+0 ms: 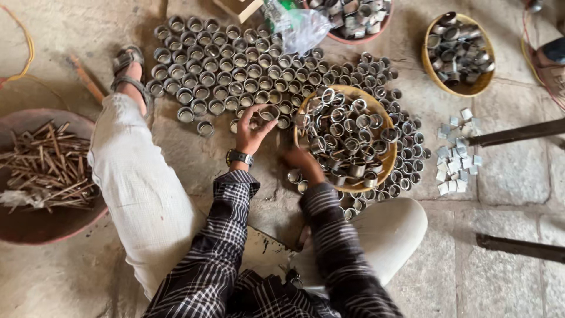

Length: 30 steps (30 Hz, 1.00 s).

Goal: The person sits on the floor and repeatedly picks up small metal cups and metal rings. They insert a ring into each cup, tap it with a small hammer to secure it, and then place the assembled unit into a yellow bowl. The process is repeated continuously with parts from a large pile on the floor.

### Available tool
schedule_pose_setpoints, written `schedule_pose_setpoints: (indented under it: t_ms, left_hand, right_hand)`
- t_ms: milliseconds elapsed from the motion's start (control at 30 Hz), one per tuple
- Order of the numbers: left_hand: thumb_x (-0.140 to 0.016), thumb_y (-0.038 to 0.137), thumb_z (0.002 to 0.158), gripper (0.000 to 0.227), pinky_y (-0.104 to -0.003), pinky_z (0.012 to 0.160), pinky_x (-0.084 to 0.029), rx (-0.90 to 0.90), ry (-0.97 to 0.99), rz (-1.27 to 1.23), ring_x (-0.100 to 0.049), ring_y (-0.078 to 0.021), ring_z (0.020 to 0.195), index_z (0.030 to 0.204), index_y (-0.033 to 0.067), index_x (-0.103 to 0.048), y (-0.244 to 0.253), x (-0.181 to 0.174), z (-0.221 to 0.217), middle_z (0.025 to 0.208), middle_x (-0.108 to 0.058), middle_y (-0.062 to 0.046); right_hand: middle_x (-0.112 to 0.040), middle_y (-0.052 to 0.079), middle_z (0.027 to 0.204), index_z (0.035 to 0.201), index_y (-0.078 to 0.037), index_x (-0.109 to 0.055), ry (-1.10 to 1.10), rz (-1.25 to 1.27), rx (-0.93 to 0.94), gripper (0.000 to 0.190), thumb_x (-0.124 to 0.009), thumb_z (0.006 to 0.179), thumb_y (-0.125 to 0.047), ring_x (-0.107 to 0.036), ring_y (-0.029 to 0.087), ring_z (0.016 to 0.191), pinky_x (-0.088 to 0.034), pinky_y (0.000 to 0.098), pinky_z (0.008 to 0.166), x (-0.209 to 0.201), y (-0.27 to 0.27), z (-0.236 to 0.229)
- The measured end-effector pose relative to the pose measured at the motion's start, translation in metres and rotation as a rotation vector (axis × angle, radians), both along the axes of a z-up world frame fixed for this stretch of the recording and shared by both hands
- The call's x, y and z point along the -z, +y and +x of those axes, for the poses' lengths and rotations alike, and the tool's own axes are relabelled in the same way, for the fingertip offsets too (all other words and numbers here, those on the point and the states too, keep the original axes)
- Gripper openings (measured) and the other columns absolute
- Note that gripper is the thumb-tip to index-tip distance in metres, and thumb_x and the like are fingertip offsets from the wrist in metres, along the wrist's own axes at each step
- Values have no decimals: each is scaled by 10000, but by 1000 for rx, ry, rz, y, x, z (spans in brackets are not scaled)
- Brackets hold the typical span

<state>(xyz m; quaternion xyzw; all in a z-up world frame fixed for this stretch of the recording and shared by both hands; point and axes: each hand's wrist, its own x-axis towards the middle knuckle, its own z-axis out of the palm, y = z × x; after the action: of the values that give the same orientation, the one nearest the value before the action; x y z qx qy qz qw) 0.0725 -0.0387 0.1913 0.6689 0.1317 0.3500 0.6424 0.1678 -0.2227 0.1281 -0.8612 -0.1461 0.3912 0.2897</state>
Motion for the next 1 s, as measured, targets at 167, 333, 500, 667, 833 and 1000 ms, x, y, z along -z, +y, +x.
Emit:
schedule_pose_setpoints:
  t_ms: [167, 333, 500, 667, 833, 1000]
  left_hand:
    - [-808, 283, 871, 356, -257, 676, -590, -2, 186, -662, -718, -111, 835, 1142, 77, -703, -12, -17, 11, 1006, -760, -43]
    - [-803, 271, 897, 299, -302, 710, -640, 127, 186, -669, -705, -146, 766, 1053, 35, -707, -22, 8, 6, 919, -731, -71]
    - [-858, 155, 868, 254, -291, 815, -643, 74, -74, -173, -722, -162, 944, 1026, 43, -694, -18, -4, 16, 1108, -700, -73]
    - [-908, 119, 806, 383, -338, 919, -625, -56, -253, 289, -671, -235, 1150, 1092, 69, -659, -11, -42, 5, 1313, -625, -71]
    - [-902, 178, 808, 342, -365, 926, -656, -43, -243, 249, -683, -249, 1162, 1055, 166, -665, -15, -60, 1, 1308, -623, -73]
    - [-876, 205, 836, 332, -361, 947, -648, -81, -279, 299, -671, -257, 1195, 1091, 183, -664, -15, -60, 3, 1324, -623, -71]
  right_hand:
    - [-763, 107, 856, 1035, 32, -752, 117, 282, 123, 204, -693, 959, -148, -696, 140, 643, -591, 282, 582, -150, -34, 4]
    - [-785, 113, 891, 1139, 4, -758, 84, 480, 250, 244, -726, 918, -93, -695, 131, 643, -581, 269, 589, -199, -60, -27]
    - [-793, 110, 904, 1125, 0, -756, 172, 582, 362, 247, -733, 883, -46, -715, 142, 637, -589, 277, 586, -223, -72, -33]
    - [-792, 114, 893, 1093, 20, -768, 144, 660, 293, 224, -766, 879, -41, -724, 131, 674, -592, 268, 615, -223, -70, -35]
    - [-788, 85, 880, 1078, 9, -779, 15, 661, 190, 211, -782, 874, -44, -718, 97, 700, -590, 241, 651, -223, -65, -36]
    - [-776, 48, 874, 1068, -8, -793, -85, 666, 137, 203, -791, 872, -64, -695, 86, 694, -569, 246, 639, -231, -65, -43]
